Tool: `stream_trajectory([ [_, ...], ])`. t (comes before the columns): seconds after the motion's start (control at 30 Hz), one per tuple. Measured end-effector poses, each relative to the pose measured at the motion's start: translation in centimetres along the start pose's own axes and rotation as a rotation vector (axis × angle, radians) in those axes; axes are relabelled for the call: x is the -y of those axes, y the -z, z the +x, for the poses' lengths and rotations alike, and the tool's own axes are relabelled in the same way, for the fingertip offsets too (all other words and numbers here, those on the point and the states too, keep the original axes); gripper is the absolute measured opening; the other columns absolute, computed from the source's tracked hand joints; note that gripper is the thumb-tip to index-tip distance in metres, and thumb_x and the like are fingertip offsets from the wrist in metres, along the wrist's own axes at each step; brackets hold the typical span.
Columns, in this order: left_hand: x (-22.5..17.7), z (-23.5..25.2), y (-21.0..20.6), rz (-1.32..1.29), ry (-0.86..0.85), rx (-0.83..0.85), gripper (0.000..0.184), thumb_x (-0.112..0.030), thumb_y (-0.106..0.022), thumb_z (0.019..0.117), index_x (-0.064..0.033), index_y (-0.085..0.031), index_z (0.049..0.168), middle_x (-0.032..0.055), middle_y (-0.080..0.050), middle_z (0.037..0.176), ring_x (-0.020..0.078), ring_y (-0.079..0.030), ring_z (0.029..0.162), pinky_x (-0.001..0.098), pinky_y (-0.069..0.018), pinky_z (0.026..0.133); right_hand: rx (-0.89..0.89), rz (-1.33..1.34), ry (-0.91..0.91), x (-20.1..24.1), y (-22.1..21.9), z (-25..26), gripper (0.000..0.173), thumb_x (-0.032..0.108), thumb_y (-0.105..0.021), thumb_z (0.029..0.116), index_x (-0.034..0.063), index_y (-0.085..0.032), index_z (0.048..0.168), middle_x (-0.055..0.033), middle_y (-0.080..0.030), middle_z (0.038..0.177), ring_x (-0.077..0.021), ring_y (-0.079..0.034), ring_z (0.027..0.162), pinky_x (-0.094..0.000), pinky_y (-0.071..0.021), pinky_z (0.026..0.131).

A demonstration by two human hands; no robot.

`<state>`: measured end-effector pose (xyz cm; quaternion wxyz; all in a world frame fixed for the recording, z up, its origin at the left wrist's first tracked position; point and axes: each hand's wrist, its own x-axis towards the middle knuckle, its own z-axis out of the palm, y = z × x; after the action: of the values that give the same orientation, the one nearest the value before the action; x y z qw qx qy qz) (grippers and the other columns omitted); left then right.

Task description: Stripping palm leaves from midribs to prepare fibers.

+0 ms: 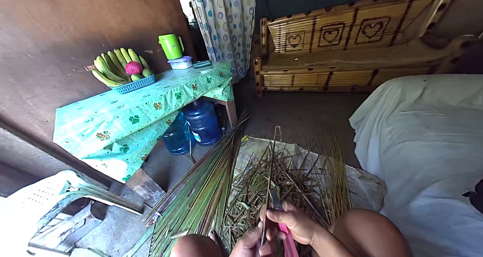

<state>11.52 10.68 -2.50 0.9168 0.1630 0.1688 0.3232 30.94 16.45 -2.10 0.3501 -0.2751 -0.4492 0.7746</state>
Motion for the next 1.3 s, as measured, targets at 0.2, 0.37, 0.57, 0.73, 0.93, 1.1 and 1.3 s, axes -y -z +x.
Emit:
stream_trajectory([
  [0.2,-0.6,2.6,-0.7,0.348,-0.286,-0.487,0.030,-0.011,-0.036,0.1110,-0.0023,-0.059,0.094,0.0020,-0.060,0.062,0.0063,-0.057,0.047,0.0184,-0.0504,0.046,-0.363,-0.155,-0.037,-0.1,0.7,-0.6,0.061,0.046,-0.019,0.1067,0.0048,-0.050,0.139,0.0012,-0.059,0.067,-0.0061,-0.050,0.045,-0.0189,-0.0418,0.041],
  [0.37,0.3,3.2,-0.3,0.512,-0.398,-0.587,0.023,-0.005,-0.044,0.1080,-0.0006,-0.059,0.091,0.0034,-0.063,0.062,0.0067,-0.058,0.047,0.0187,-0.0494,0.045,-0.273,-0.293,-0.072,-1.8,-0.7,-0.9,0.041,0.030,-0.035,0.1076,0.0082,-0.052,0.138,0.0044,-0.061,0.077,-0.0028,-0.050,0.053,-0.0178,-0.0397,0.046],
  [0.57,0.5,3.7,0.1,0.541,-0.393,-0.607,0.024,-0.006,-0.045,0.1079,-0.0015,-0.059,0.089,0.0026,-0.062,0.061,0.0055,-0.055,0.046,0.0182,-0.0467,0.044,-0.314,-0.249,-0.050,-2.6,-0.8,-0.5,0.033,0.017,-0.044,0.1056,0.0041,-0.063,0.129,0.0042,-0.061,0.074,-0.0024,-0.051,0.053,-0.0169,-0.0412,0.047],
  [0.73,0.3,3.6,0.4,0.454,-0.334,-0.563,0.028,-0.010,-0.039,0.1104,-0.0033,-0.059,0.092,-0.0013,-0.055,0.059,0.0026,-0.049,0.044,0.0154,-0.0423,0.043,-0.283,-0.393,-0.024,-1.9,-0.1,-0.5,0.038,0.014,-0.046,0.1033,0.0002,-0.057,0.136,0.0078,-0.056,0.076,0.0013,-0.048,0.057,-0.0146,-0.0385,0.050],
  [0.93,0.4,3.5,0.3,0.198,-0.213,-0.531,0.028,-0.016,-0.035,0.1126,-0.0058,-0.055,0.096,-0.0044,-0.045,0.057,0.0011,-0.042,0.040,0.0138,-0.0383,0.040,-0.220,-0.750,0.082,-2.1,1.4,-0.7,0.043,0.016,-0.046,0.1047,-0.0011,-0.056,0.143,-0.0104,-0.069,0.121,-0.0028,-0.062,0.088,-0.0202,-0.0506,0.083],
  [1.1,0.6,3.2,0.3,0.129,-0.175,-0.503,0.030,-0.017,-0.033,0.1130,-0.0068,-0.054,0.095,-0.0051,-0.045,0.056,0.0004,-0.042,0.039,0.0132,-0.0385,0.039,-0.153,-0.776,0.057,-1.4,2.0,-1.1,0.041,0.015,-0.046,0.1049,-0.0021,-0.058,0.140,-0.0075,-0.069,0.108,-0.0005,-0.057,0.078,-0.0177,-0.0487,0.076],
  [1.3,0.7,3.0,0.3,0.100,-0.156,-0.479,0.030,-0.016,-0.032,0.1130,-0.0076,-0.054,0.094,-0.0053,-0.045,0.055,0.0003,-0.042,0.039,0.0130,-0.0386,0.039,-0.144,-0.827,0.062,-1.2,2.2,-1.5,0.041,0.016,-0.046,0.1054,-0.0038,-0.058,0.139,-0.0109,-0.069,0.116,-0.0021,-0.060,0.085,-0.0188,-0.0498,0.083],
])
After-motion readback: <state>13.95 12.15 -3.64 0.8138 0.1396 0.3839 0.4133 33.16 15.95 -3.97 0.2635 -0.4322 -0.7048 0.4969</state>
